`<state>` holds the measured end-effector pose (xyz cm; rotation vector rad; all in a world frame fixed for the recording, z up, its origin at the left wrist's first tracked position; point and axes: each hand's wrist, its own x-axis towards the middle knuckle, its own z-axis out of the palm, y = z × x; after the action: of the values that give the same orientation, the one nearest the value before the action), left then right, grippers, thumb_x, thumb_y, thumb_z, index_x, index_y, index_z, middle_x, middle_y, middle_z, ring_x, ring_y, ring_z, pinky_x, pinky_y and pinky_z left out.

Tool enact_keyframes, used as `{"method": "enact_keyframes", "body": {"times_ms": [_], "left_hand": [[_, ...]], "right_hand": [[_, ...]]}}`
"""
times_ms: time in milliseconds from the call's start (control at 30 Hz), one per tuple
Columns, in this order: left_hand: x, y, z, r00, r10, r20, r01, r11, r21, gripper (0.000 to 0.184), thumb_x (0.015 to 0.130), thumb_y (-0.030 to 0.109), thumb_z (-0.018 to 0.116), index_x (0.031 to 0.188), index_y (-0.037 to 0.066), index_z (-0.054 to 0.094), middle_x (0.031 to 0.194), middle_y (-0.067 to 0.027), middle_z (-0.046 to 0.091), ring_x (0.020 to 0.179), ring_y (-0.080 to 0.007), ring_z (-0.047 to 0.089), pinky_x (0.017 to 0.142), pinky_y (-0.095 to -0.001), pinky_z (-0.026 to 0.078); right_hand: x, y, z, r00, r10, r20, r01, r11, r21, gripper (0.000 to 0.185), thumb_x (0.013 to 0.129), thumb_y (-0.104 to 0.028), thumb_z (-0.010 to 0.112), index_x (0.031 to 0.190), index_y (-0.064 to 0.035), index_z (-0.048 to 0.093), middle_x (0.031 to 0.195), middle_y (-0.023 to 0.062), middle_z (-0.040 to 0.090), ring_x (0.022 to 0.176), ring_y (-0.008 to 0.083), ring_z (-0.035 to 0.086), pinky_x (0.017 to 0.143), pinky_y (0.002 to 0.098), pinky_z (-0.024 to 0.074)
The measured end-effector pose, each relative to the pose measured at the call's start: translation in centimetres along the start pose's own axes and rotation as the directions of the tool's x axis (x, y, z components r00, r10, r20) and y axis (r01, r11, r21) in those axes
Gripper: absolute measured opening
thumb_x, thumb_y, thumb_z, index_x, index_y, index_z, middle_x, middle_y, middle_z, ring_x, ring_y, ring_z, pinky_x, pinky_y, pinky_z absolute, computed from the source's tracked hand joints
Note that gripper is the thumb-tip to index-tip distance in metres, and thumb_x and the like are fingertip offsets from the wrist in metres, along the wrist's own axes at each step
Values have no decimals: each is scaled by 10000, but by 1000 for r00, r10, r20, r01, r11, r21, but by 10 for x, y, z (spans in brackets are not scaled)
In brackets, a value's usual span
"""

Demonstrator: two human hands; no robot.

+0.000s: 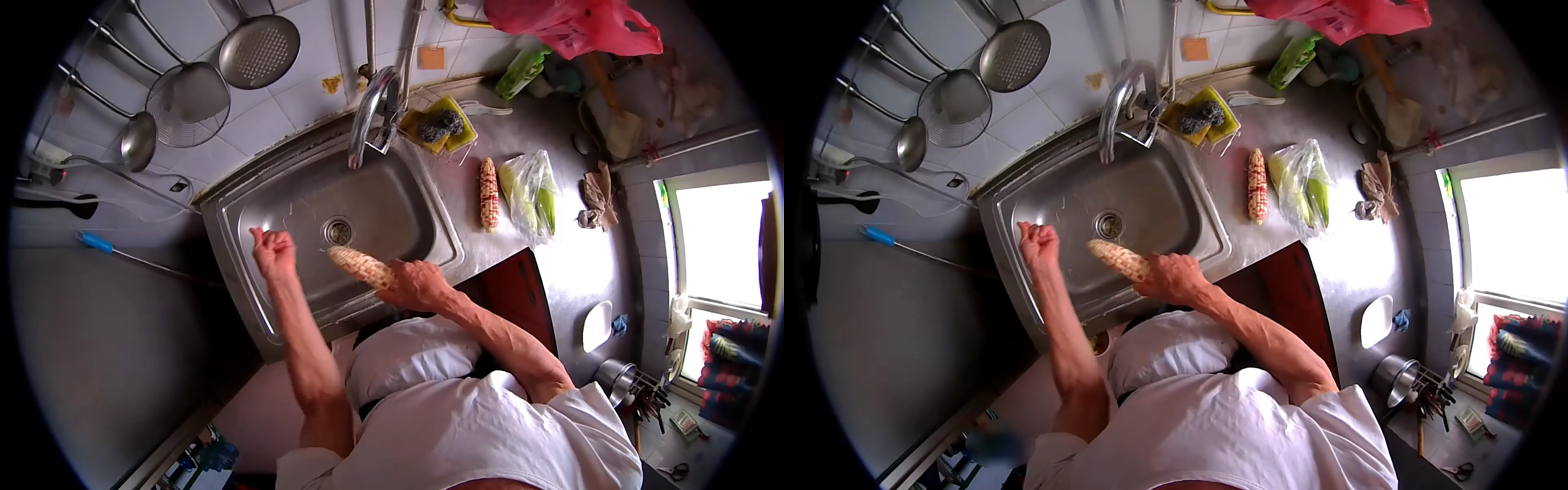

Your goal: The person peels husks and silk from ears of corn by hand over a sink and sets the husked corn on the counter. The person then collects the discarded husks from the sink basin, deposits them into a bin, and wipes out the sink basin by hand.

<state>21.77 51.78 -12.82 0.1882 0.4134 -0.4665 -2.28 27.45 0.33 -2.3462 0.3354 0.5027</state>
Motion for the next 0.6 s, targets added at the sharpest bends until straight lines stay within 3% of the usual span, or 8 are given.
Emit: {"method": "enact_keyframes", "body": {"times_ms": [67, 133, 167, 233, 300, 367, 500, 600], "left_hand": [[-3, 3, 6, 997, 59, 55, -65, 992, 109, 209, 1027, 171, 544, 842, 88, 595, 604, -2, 494, 505, -136, 515, 552, -280, 485], [-22, -15, 26, 924, 329, -194, 65, 366, 928, 134, 1014, 113, 560, 993, 51, 677, 671, -41, 605, 594, -148, 621, 669, -286, 541], [-18, -18, 3, 913, 403, 67, -68, -13, 998, 180, 1002, 105, 581, 1125, 36, 693, 810, -92, 682, 673, -160, 677, 711, -290, 560], [-9, -41, -21, 715, 363, 598, -482, -364, 797, 237, 1004, 147, 607, 1200, 21, 652, 977, -123, 703, 800, -181, 700, 722, -286, 560], [-49, -92, 33, 875, 396, 278, -304, 3, 953, 352, 998, 229, 642, 1280, 25, 592, 1053, -140, 682, 905, -220, 689, 762, -308, 559], [-66, -119, 60, 982, 161, -95, 83, 80, 993, 555, 956, 353, 705, 1365, 39, 499, 1105, -155, 648, 1008, -247, 653, 844, -354, 544], [-87, -170, 77, 763, 110, 637, -450, -617, 646, 651, 881, 388, 774, 1372, 51, 510, 1206, -201, 575, 1007, -333, 634, 910, -424, 514], [-44, -146, 32, 930, 31, 366, -341, -304, 890, 274, 954, 259, 701, 1026, -2, 738, 1146, -120, 618, 1045, -257, 637, 914, -390, 513]], "right_hand": [[-1, 13, 3, 994, 69, -81, -71, 997, -18, 514, 825, -465, 719, 1097, -40, 619, 864, 236, 712, 852, 415, 707, 770, 532, 549], [1, 15, -6, 975, 166, -145, -174, 984, -43, 496, 830, -450, 724, 1114, -64, 595, 867, 191, 711, 875, 387, 709, 764, 511, 551], [4, 19, -5, 975, 166, -149, -173, 984, -35, 496, 830, -450, 724, 1114, -64, 595, 867, 191, 711, 875, 387, 709, 764, 511, 551], [13, 30, -2, 933, 20, -359, -48, 997, -69, 458, 830, -411, 735, 1100, -67, 599, 936, 172, 701, 892, 375, 706, 754, 500, 555], [17, 29, -6, 942, 31, -334, -57, 996, -68, 431, 830, -376, 742, 1094, -67, 597, 992, 162, 695, 901, 368, 704, 759, 488, 557], [21, 28, -7, 935, 78, -347, -104, 993, -56, 457, 799, -311, 761, 1135, -66, 571, 1007, 149, 672, 887, 354, 696, 726, 485, 559], [23, 25, -13, 915, -79, -396, -16, 973, -231, 449, 795, -299, 770, 1127, -71, 574, 1012, 130, 637, 940, 331, 671, 752, 466, 553], [26, 29, -16, 880, -193, -435, 39, 941, -337, 470, 787, -291, 779, 1143, -75, 560, 1008, 118, 607, 978, 315, 647, 769, 456, 543]]}}
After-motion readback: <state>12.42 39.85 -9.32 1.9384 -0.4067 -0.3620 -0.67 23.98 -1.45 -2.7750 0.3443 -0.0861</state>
